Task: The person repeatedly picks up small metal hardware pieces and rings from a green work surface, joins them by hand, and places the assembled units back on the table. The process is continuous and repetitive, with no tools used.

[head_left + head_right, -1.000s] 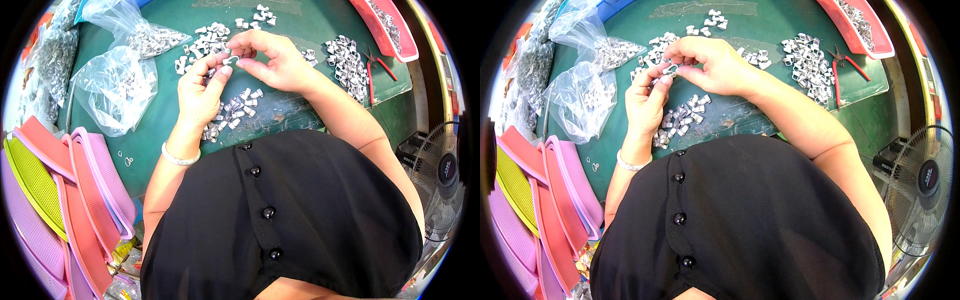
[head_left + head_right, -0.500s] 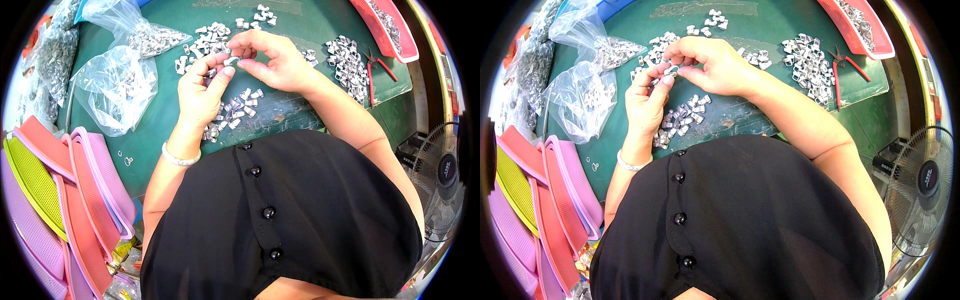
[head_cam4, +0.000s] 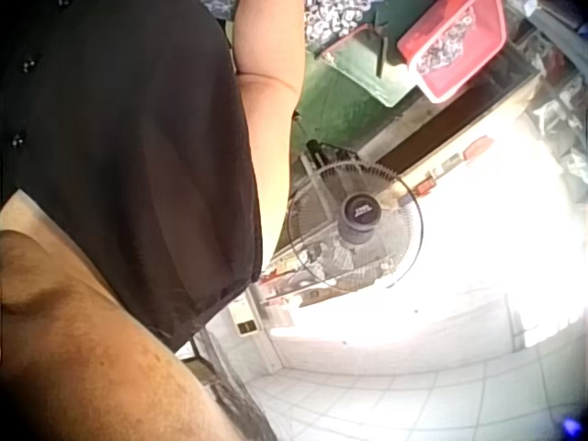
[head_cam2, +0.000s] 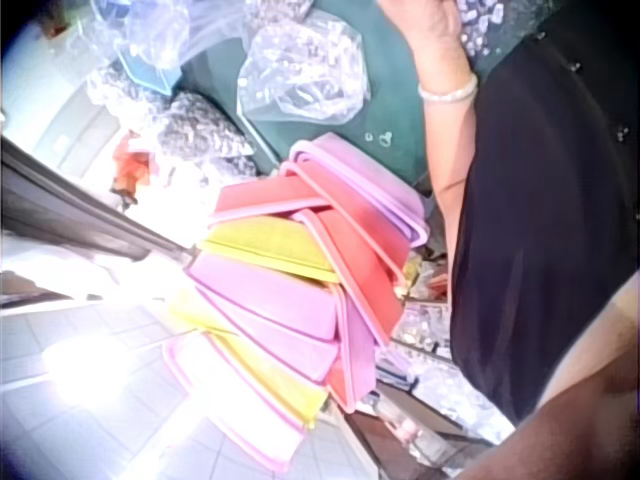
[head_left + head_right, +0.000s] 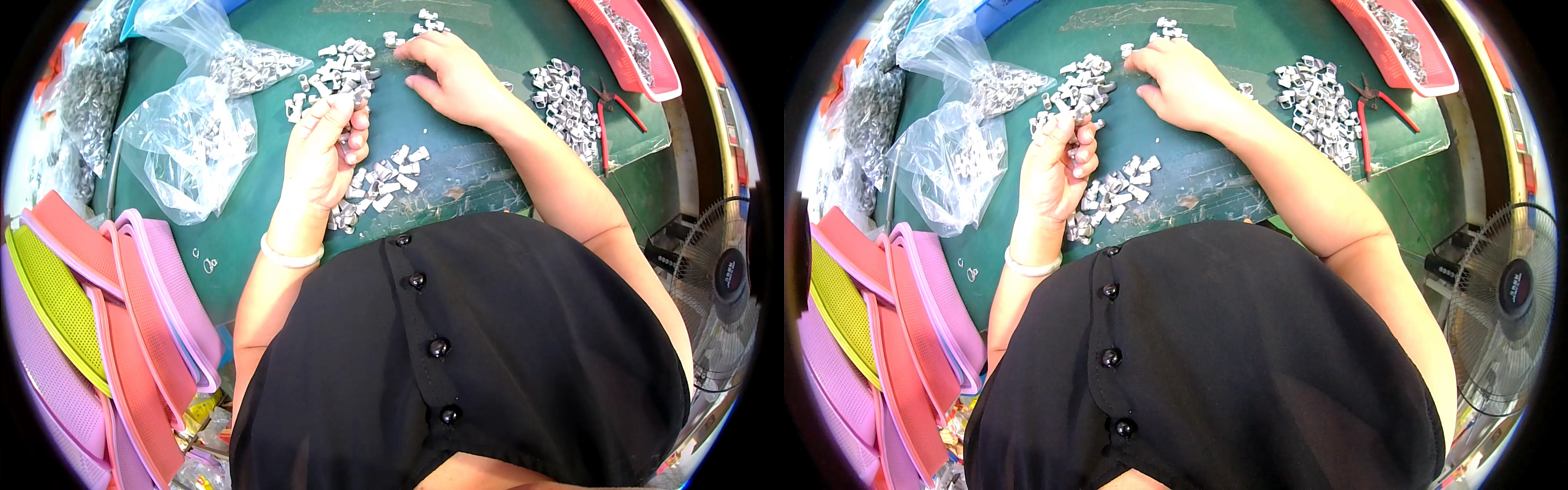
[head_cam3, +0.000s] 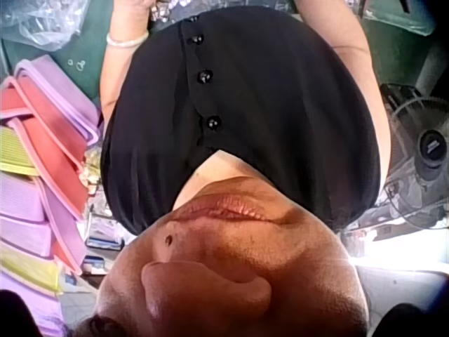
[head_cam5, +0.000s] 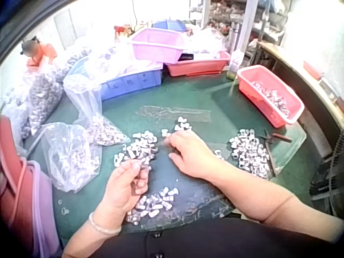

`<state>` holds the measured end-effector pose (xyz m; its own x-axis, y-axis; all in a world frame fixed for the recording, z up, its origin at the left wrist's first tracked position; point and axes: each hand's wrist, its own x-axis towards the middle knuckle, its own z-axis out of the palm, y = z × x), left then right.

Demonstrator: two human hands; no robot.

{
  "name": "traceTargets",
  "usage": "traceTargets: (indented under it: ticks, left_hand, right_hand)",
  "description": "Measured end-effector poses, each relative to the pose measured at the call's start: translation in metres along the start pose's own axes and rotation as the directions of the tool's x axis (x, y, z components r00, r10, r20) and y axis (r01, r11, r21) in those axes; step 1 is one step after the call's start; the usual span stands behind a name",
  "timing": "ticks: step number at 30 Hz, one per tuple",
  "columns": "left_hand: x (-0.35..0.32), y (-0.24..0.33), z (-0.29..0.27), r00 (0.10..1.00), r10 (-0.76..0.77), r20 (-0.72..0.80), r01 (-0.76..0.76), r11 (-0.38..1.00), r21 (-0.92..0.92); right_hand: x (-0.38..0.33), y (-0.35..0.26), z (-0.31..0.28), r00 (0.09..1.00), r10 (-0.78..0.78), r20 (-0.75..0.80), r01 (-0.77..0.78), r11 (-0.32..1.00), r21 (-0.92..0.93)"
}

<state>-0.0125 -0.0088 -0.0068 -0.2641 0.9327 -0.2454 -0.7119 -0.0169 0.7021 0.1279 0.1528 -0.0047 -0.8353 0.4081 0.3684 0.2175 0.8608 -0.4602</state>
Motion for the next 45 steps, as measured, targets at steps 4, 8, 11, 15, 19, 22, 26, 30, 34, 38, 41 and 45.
traceTargets:
  ticks: [4,8,11,15,19,22,26,30,34,38,41,45]
  left_hand:
    - [0.000,0.001,-0.003,0.999,-0.048,0.012,0.048,0.999,-0.026]
    - [0.001,0.003,-0.005,0.997,-0.066,0.038,0.070,0.989,-0.132]
    - [0.002,0.004,-0.006,0.997,-0.045,0.061,0.056,0.979,-0.194]
    - [0.003,0.005,-0.012,0.998,-0.031,0.063,0.044,0.978,-0.202]
    - [0.003,0.003,-0.013,0.999,-0.018,0.037,0.022,0.992,-0.126]
    - [0.003,0.003,-0.009,1.000,0.005,-0.005,-0.005,0.999,-0.049]
    - [0.002,0.003,-0.006,0.999,0.004,-0.033,-0.004,1.000,0.013]
    - [0.000,-0.001,-0.002,0.995,0.048,-0.085,-0.036,0.990,0.136]
    - [-0.002,-0.004,0.012,0.962,0.231,-0.149,-0.172,0.929,0.329]
    - [-0.005,-0.005,0.016,0.936,0.341,-0.092,-0.268,0.855,0.445]
    - [-0.006,-0.007,0.015,0.905,0.424,-0.031,-0.353,0.789,0.504]
    - [-0.006,-0.008,0.016,0.890,0.456,-0.009,-0.382,0.756,0.531]
  right_hand:
    - [0.000,-0.001,0.005,0.999,-0.038,0.019,0.040,0.992,-0.124]
    - [0.002,-0.003,0.011,0.997,-0.081,-0.013,0.078,0.986,-0.149]
    - [0.007,-0.007,0.016,0.996,-0.089,-0.010,0.086,0.982,-0.170]
    - [0.012,-0.005,0.020,0.999,-0.048,0.021,0.051,0.983,-0.178]
    - [0.015,-0.008,0.023,0.999,-0.049,-0.022,0.044,0.985,-0.165]
    - [0.016,-0.010,0.023,0.995,-0.092,-0.023,0.087,0.982,-0.170]
    - [0.018,-0.007,0.022,0.997,-0.078,-0.003,0.077,0.990,-0.118]
    - [0.017,-0.009,0.011,0.999,0.033,0.001,-0.033,0.981,0.194]
    - [0.011,-0.020,0.002,0.987,0.072,0.141,-0.145,0.764,0.629]
    - [0.006,-0.026,0.005,0.984,-0.026,0.175,-0.116,0.648,0.753]
    - [0.004,-0.025,0.008,0.982,-0.040,0.185,-0.120,0.628,0.769]
    - [0.003,-0.025,0.008,0.981,-0.044,0.190,-0.134,0.551,0.823]
